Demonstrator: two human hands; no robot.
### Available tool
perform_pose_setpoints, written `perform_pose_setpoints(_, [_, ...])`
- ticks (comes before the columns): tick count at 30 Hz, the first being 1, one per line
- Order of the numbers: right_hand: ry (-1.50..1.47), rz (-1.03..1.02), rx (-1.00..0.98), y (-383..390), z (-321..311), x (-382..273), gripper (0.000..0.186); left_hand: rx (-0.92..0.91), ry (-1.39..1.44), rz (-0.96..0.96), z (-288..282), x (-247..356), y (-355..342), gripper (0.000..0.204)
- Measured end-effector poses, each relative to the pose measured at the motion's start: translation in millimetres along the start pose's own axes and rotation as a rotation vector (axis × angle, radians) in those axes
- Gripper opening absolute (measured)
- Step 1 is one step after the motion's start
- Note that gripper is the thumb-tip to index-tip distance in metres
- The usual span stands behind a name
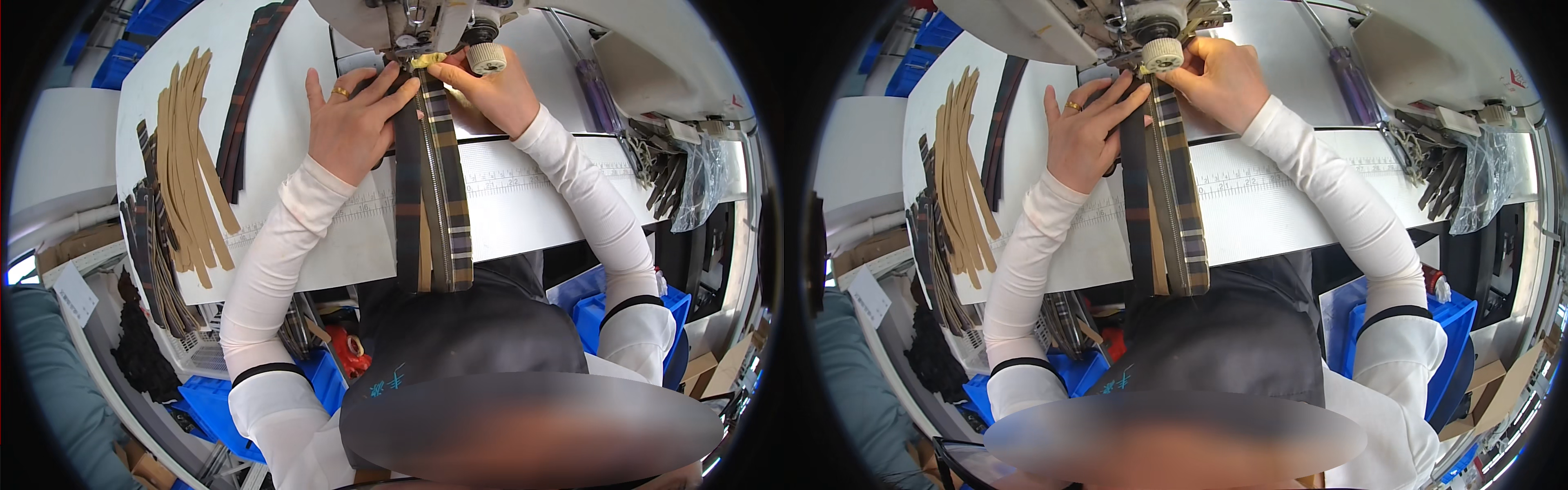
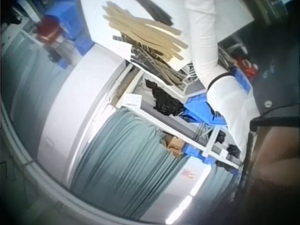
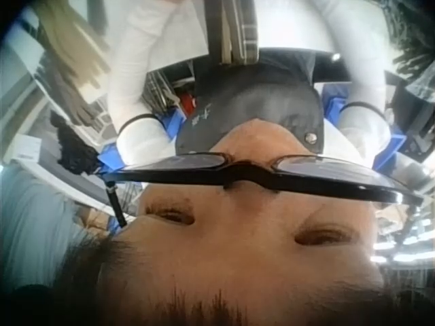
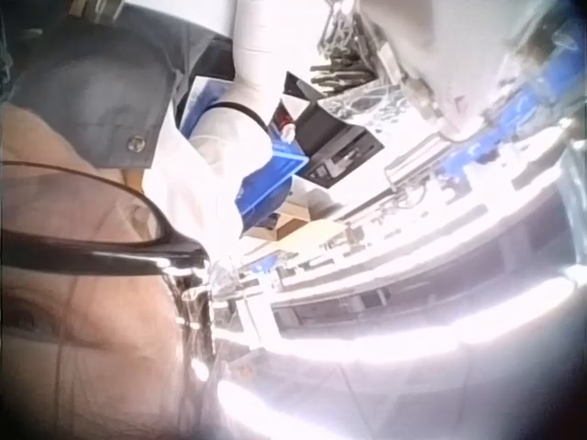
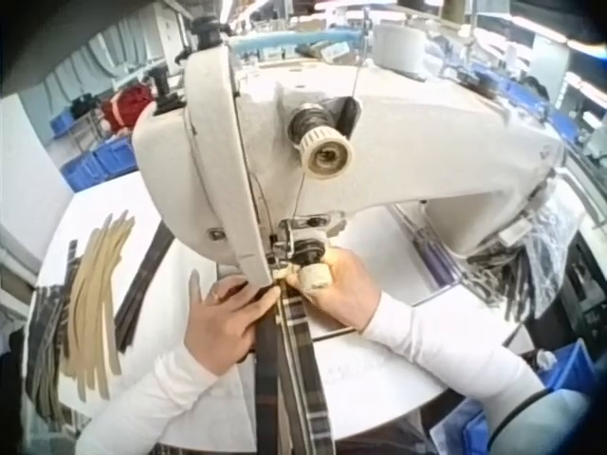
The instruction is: The recorder is using an industrial sewing machine to join narrow strips of fabric or leather, likely for edge binding or garment components.
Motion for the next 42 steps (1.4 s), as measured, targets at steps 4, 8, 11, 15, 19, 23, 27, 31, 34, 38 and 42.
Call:
perform_pose_setpoints(4, [-0.073, 0.007, -0.086, -5.1, -1.7, -4.1, 0.027, 0.006, -0.013, 0.000, 1.9, -0.6, 0.4, 0.040])
perform_pose_setpoints(8, [-0.139, 0.062, -0.019, -0.7, -0.2, 1.7, 0.028, -0.039, -0.001, -0.016, -0.6, 1.9, -0.1, 0.042])
perform_pose_setpoints(11, [0.006, -0.033, 0.014, -2.7, -3.2, -1.4, 0.030, -0.044, 0.002, -0.014, 0.7, -0.2, -0.5, 0.042])
perform_pose_setpoints(15, [0.120, -0.133, 0.024, -5.5, -5.3, -9.0, 0.034, -0.018, 0.021, -0.005, 1.8, -1.0, 0.3, 0.041])
perform_pose_setpoints(19, [0.216, -0.188, 0.019, -6.7, -7.5, -16.3, 0.040, -0.025, 0.010, -0.011, 0.5, 0.0, -2.2, 0.040])
perform_pose_setpoints(23, [0.227, -0.207, 0.030, -7.0, -9.5, -18.7, 0.040, -0.018, 0.028, -0.019, 1.1, 0.6, -2.7, 0.039])
perform_pose_setpoints(27, [0.308, -0.075, -0.071, -8.0, -8.6, -14.9, 0.030, -0.016, 0.040, -0.021, 1.5, -0.7, -2.3, 0.038])
perform_pose_setpoints(31, [0.322, -0.057, -0.084, -8.1, -7.9, -11.2, 0.030, -0.021, 0.043, -0.023, 1.3, -0.9, -2.5, 0.038])
perform_pose_setpoints(34, [0.349, -0.056, -0.098, -7.9, -8.1, -14.6, 0.030, -0.011, 0.068, -0.033, 1.0, -1.9, -3.3, 0.038])
perform_pose_setpoints(38, [0.349, -0.049, -0.103, -6.8, -7.3, -13.2, 0.031, 0.038, 0.021, 0.007, -1.8, 0.6, -1.3, 0.038])
perform_pose_setpoints(42, [0.338, -0.090, -0.085, -3.7, -9.2, -9.3, 0.033, 0.137, -0.004, 0.111, -6.5, 3.2, 3.4, 0.038])
Point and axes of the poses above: each hand's wrist, its own y-axis away from the middle knuckle, its own z-axis out of the palm, x = y × z, the point moved 6 cm from there along -y, towards the middle knuckle, and after that the axes turned 14 degrees about -z, right-handed, at the moved point
